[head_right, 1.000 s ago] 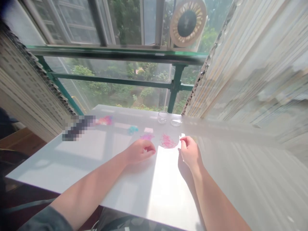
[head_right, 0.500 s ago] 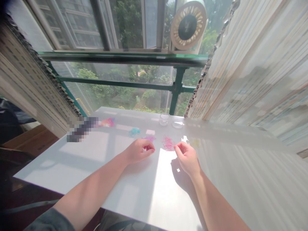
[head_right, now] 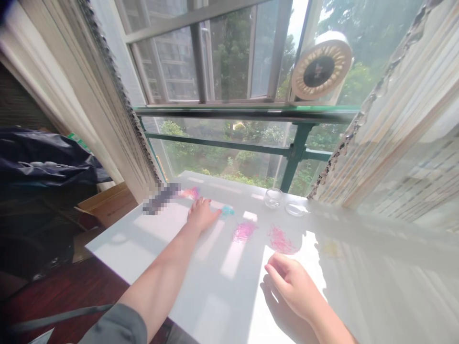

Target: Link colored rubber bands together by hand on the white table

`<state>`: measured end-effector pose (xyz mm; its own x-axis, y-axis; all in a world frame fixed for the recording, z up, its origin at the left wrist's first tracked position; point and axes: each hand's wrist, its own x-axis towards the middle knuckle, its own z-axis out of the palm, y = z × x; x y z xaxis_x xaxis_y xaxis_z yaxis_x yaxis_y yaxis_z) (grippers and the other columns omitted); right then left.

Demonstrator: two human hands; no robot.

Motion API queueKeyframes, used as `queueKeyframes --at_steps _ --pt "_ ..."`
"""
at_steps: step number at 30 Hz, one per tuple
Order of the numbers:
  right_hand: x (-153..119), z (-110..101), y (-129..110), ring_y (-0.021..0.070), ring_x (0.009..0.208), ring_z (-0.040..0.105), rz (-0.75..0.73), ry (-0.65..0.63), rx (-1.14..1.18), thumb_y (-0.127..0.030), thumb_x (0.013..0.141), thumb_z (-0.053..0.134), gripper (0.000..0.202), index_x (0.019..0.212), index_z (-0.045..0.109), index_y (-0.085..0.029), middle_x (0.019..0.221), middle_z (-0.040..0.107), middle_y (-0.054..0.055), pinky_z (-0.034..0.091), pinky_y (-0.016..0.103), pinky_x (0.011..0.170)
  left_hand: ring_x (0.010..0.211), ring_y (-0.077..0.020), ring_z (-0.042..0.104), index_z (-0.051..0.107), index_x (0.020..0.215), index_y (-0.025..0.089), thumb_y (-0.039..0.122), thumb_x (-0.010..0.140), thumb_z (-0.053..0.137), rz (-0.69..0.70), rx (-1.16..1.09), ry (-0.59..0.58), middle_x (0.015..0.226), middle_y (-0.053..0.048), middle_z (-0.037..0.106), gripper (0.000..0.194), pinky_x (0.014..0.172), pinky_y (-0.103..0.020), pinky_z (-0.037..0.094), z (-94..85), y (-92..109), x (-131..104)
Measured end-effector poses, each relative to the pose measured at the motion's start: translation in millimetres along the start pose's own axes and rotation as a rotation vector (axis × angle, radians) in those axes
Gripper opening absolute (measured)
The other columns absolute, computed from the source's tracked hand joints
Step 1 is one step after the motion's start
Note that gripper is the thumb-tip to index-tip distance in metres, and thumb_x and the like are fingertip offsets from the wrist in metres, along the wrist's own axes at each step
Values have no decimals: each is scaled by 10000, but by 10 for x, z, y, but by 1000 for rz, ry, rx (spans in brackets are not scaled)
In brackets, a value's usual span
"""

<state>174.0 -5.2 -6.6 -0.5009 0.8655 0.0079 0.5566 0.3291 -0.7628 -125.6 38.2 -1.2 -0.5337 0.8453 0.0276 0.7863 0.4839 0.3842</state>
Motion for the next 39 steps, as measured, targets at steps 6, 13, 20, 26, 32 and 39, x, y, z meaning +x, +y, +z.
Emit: queueKeyframes --at_steps 6,13,20,26,32,39 --pt "10 -26 7 156 572 491 -18 -53 -34 -440 868 404 324 647 474 -214 606 529 -3 401 266 535 1379 -339 209 435 1317 184 577 738 510 -79 33 34 1496 -147 281 703 1084 -478 215 40 -80 89" --pt "13 71 65 144 545 433 -18 66 -42 -462 851 392 345 615 433 -214 580 448 -20 370 258 520 1330 -328 297 466 1279 188 544 754 483 -91 29 90 1451 -147 365 635 1055 -468 248 20 -96 96" --pt "18 92 83 144 551 430 -13 44 -29 -463 858 374 349 623 432 -212 592 459 -15 358 267 527 1309 -325 339 449 1294 180 544 760 487 -41 10 64 1377 -167 447 648 1051 -482 249 18 -64 78" --pt "19 28 35 143 573 436 -1 -26 -59 -452 871 375 338 644 431 -209 619 458 -15 369 261 544 1310 -302 356 434 1313 182 542 767 492 -19 -25 52 1369 -161 455 657 1063 -456 256 24 -72 100" --pt "19 -23 -16 148 596 451 11 -76 -72 -437 877 375 327 655 443 -207 636 483 -6 385 263 569 1313 -330 341 467 1298 176 547 751 509 -50 -24 87 1405 -157 416 662 1049 -446 283 57 -113 142" --pt "22 -31 -58 152 615 466 37 -93 -70 -431 882 368 317 670 447 -208 661 493 -3 388 269 587 1326 -350 317 430 1323 148 503 742 560 -42 -68 68 1416 -172 415 693 1064 -475 240 15 -115 128"
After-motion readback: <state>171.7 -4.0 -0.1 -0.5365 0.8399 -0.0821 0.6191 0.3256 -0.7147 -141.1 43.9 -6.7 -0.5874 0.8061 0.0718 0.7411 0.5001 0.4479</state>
